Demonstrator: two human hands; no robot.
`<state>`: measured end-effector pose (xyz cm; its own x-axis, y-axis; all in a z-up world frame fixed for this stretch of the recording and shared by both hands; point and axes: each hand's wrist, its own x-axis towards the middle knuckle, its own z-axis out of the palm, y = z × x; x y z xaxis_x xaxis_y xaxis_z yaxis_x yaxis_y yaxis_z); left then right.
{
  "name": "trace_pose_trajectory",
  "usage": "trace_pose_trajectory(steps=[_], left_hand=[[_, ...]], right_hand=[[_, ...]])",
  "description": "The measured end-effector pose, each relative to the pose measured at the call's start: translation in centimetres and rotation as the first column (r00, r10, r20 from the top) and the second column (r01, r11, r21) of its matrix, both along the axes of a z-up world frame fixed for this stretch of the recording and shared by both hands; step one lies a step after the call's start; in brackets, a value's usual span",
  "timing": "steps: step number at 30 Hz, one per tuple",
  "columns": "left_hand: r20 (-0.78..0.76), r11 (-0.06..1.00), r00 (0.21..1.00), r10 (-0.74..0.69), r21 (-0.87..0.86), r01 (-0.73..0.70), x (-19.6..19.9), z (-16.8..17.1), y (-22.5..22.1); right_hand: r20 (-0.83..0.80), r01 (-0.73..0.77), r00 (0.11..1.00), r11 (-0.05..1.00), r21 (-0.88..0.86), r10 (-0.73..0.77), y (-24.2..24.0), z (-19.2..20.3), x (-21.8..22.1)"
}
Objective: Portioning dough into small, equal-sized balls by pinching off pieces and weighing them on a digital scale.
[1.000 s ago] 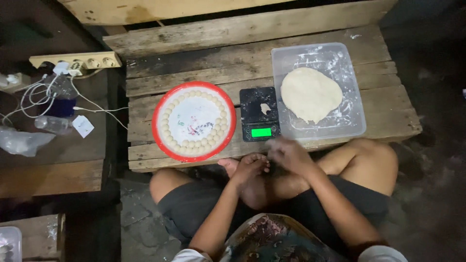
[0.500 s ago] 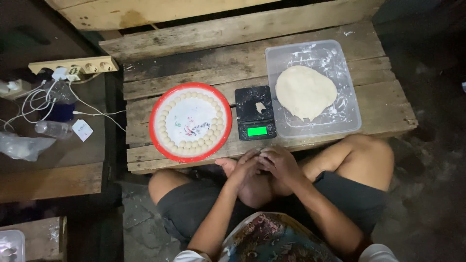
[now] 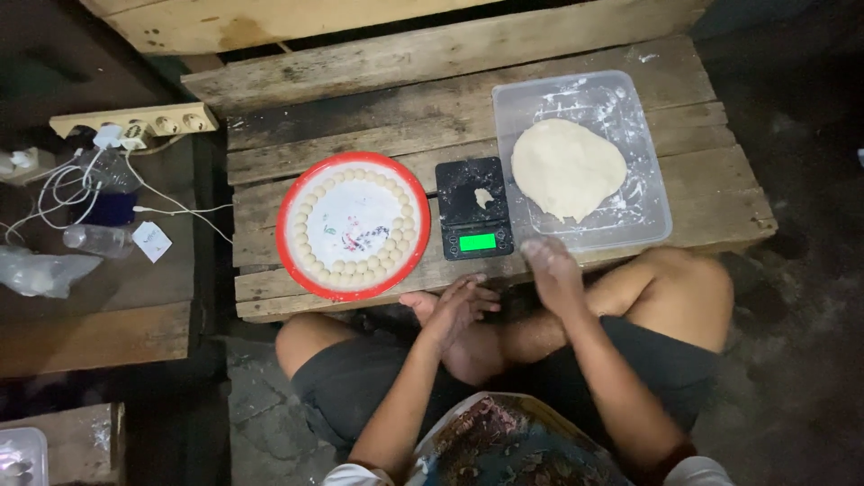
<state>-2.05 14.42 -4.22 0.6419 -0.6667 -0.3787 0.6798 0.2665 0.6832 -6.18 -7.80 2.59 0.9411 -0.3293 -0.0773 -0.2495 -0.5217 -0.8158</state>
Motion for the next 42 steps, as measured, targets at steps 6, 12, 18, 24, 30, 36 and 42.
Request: trace_pose_trajectory(steps=[6, 12, 18, 24, 30, 36, 42], left_hand=[[-0.065, 0.999, 0.998, 0.016, -0.033, -0.018, 0.4, -1.1, 0.1], [-0.065, 1.0, 0.998, 0.013, -0.025, -0.015, 0.3, -0.7, -0.1], [-0.094, 0.998, 0.995, 0.045, -0.037, -0.049, 0.4, -0.7, -0.1], [-0.09, 1.0, 0.996, -0.004, 0.031, 0.007, 0.5, -2.3, -0.6], [0.01, 0.994, 0.999, -0.043, 0.105, 0.042, 0.1, -1.9, -0.5], [-0.006, 0.996, 1.0, -0.011, 0.085, 0.011, 0.2, -0.8, -0.2], [-0.147, 0.997, 0.989, 0.006, -0.074, -0.017, -0.8, -0.6, -0.8]], right_hand=[[0.441, 0.084, 0.897, 0.985, -0.148, -0.01, -3.9, 0.1, 3.4], [0.162, 0.301, 0.951, 0.902, -0.309, -0.261, -6.3, 0.0, 7.5], [0.328, 0.383, 0.915, 0.763, -0.52, -0.235, -7.1, -3.2, 8.3], [0.289, 0.155, 0.957, 0.838, -0.524, 0.004, -2.5, -0.9, 8.8], [0.129, -0.021, 0.978, 0.689, -0.724, 0.164, 0.2, -5.3, 13.9], [0.244, -0.04, 0.934, 0.753, -0.657, 0.262, 0.3, -7.0, 15.6], [0.128, -0.211, 0.967, 0.974, -0.076, 0.22, 4.9, 7.9, 6.8]])
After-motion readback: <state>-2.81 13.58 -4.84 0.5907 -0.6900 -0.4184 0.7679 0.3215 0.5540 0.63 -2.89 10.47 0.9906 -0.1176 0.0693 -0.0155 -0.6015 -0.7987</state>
